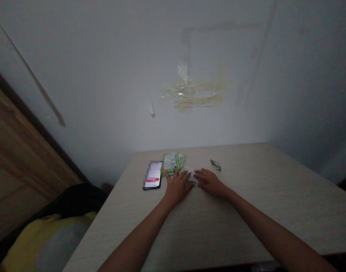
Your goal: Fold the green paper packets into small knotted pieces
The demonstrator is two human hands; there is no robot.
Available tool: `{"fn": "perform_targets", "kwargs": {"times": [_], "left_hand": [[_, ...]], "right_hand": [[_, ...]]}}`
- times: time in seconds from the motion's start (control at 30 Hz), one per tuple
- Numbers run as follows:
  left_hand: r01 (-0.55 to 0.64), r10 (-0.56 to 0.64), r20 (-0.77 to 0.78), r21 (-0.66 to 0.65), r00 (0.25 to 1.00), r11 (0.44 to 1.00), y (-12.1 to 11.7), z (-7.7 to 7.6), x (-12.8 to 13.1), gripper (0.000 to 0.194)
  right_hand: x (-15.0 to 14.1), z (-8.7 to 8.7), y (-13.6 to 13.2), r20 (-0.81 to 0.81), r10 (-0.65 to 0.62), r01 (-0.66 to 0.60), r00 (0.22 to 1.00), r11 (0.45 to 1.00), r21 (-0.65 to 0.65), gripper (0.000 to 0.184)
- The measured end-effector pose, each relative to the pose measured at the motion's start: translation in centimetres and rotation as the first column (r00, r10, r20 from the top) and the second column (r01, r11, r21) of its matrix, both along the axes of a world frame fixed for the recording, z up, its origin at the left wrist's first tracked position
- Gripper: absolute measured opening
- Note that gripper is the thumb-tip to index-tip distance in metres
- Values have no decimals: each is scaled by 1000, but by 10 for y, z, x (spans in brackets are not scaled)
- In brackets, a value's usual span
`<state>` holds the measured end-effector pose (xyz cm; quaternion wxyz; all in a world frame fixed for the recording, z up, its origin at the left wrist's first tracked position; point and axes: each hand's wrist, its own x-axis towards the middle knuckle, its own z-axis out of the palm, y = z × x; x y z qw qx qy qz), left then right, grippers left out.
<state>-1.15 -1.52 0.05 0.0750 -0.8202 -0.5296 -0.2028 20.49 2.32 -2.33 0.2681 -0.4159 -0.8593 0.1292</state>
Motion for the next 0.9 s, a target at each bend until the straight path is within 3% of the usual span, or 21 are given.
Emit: {"fn": "perform_targets", "kwargs": {"times": [0.27,0.43,0.53,0.67,0.9], "left_hand": [[28,-28,22,17,999,999,0,5,-1,31],[26,-26,49,-12,998,1000,1,2,-1,30],[44,-43,73,-13,996,999,3,0,-2,28],[48,-47,73,-10,996,999,4,-2,-4,27],[47,-48,71,8,996,999,5,-2,-4,26]], "right_hand": [[3,-7,5,-111,6,-1,994,999,43,42],[0,5,-3,-113,36,-19,993,989,144,33],[-4,13,-12,-103,-13,31,995,983,179,25],[-6,19,-20,-68,-68,77,995,986,146,43],[-7,20,-20,-61,-109,114,992,989,92,35]]}}
